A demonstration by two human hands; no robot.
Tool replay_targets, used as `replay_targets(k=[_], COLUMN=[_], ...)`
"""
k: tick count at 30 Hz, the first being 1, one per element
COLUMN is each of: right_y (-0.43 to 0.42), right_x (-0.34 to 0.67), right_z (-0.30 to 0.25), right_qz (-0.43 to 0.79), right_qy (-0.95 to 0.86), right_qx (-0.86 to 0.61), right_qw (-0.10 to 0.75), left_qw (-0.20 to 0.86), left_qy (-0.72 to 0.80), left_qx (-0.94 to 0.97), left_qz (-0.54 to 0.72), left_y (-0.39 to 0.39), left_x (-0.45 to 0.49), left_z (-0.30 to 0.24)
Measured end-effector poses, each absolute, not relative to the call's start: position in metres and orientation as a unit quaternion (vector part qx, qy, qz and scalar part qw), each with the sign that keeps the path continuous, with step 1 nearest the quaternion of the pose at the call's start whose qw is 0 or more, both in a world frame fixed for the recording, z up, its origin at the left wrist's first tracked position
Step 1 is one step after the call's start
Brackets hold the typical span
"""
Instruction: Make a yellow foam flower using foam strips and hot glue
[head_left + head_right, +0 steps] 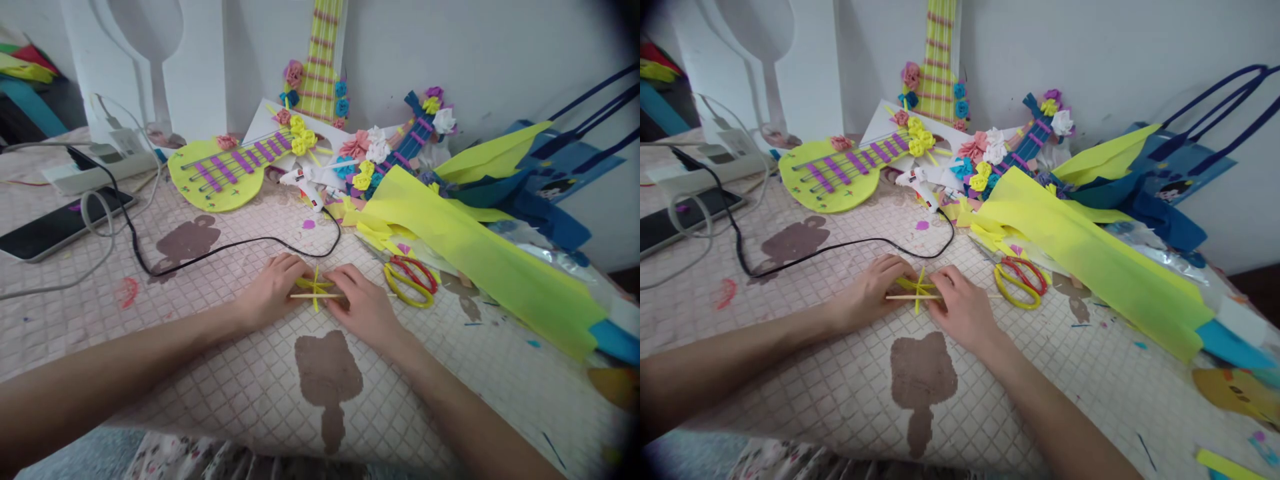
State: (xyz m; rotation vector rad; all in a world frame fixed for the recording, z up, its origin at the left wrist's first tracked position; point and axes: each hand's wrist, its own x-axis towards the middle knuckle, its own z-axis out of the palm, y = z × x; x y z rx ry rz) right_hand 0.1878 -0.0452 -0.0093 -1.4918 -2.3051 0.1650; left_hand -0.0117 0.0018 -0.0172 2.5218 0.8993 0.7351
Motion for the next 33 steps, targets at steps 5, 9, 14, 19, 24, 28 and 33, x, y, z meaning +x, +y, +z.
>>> replay_targets(k=[5,9,14,19,24,28,33], right_y=[-0.04,-0.035,-0.033,-0.035,-0.038,-0.038,-0.038], right_x=[0.188,0.192,0.196,0.193,0.192,0.192,0.196], right_z=[-0.013,-0.014,-0.015,-0.013,-0.011,-0.011,-0.012], right_qz=[0.071,0.085,0.109,0.122,0.123,0.118,0.114], right_qy=[-0.816,-0.807,-0.808,-0.804,-0.801,-0.802,-0.813], right_qx=[-0.536,-0.544,-0.538,-0.539,-0.537,-0.538,-0.528], right_qw=[0.202,0.213,0.214,0.22,0.233,0.231,0.216], left_qw=[0.187,0.174,0.151,0.132,0.101,0.112,0.144], left_qy=[0.314,0.321,0.323,0.345,0.374,0.382,0.366], left_qx=[0.895,0.882,0.89,0.884,0.873,0.868,0.879], left_qz=[0.255,0.299,0.282,0.286,0.295,0.296,0.27], left_y=[0.0,-0.002,-0.007,-0.013,-0.017,-0.015,-0.011], left_x=[-0.009,-0.009,-0.009,-0.003,0.002,0.0,-0.004], left_z=[-0.017,-0.016,-0.013,-0.012,-0.009,-0.009,-0.013])
